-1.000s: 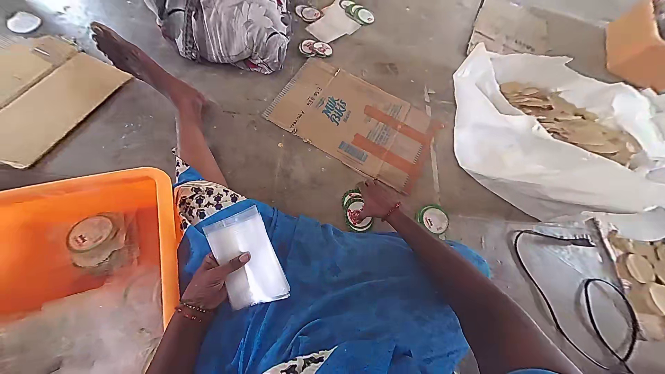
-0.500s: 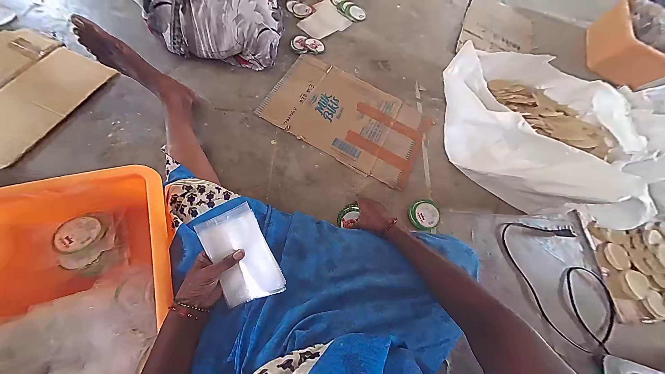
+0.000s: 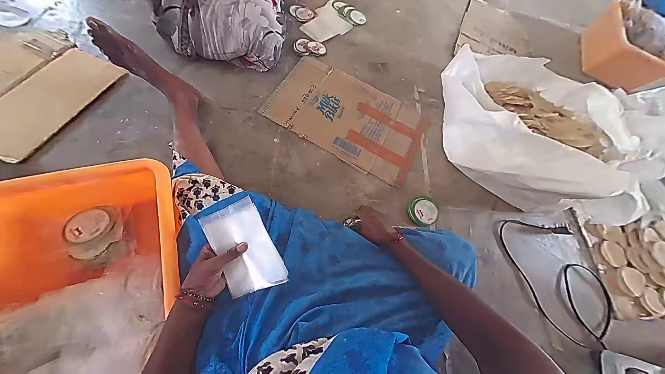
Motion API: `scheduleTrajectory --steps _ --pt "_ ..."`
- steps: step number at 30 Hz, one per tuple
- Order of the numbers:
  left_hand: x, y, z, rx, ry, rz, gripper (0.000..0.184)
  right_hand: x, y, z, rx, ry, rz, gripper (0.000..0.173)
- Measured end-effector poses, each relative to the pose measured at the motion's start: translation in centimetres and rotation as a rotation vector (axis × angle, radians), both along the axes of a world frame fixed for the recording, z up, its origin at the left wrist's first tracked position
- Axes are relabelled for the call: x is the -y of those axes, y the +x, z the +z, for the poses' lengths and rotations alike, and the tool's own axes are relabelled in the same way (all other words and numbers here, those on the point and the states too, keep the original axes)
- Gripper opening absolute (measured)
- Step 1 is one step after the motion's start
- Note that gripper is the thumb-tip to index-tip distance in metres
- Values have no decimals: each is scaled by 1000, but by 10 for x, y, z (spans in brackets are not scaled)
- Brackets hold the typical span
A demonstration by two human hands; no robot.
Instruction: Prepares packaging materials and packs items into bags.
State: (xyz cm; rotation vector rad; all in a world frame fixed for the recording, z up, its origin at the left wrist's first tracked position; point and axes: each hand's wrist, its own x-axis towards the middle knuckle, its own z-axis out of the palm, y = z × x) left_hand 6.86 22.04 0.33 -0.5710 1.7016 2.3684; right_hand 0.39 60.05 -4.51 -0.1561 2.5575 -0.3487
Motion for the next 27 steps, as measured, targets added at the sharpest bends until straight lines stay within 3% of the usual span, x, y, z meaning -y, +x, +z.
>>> scheduleTrajectory --steps 5,9,15,22,27 --pt "-1 -1 -1 -8 4 4 29 -1 6 6 56 -50 -44 32" --pt "1 0 -2 -19 31 5 29 -2 8 6 118 -108 -59 41" --pt "0 0 -2 -20 28 -3 28 6 9 -12 -28 54 -105 44" --pt "0 0 -3 -27 6 -9 28 15 9 -2 75 56 -247 60" --pt "-4 1 3 -13 -33 1 27 9 4 2 155 -29 -327 48"
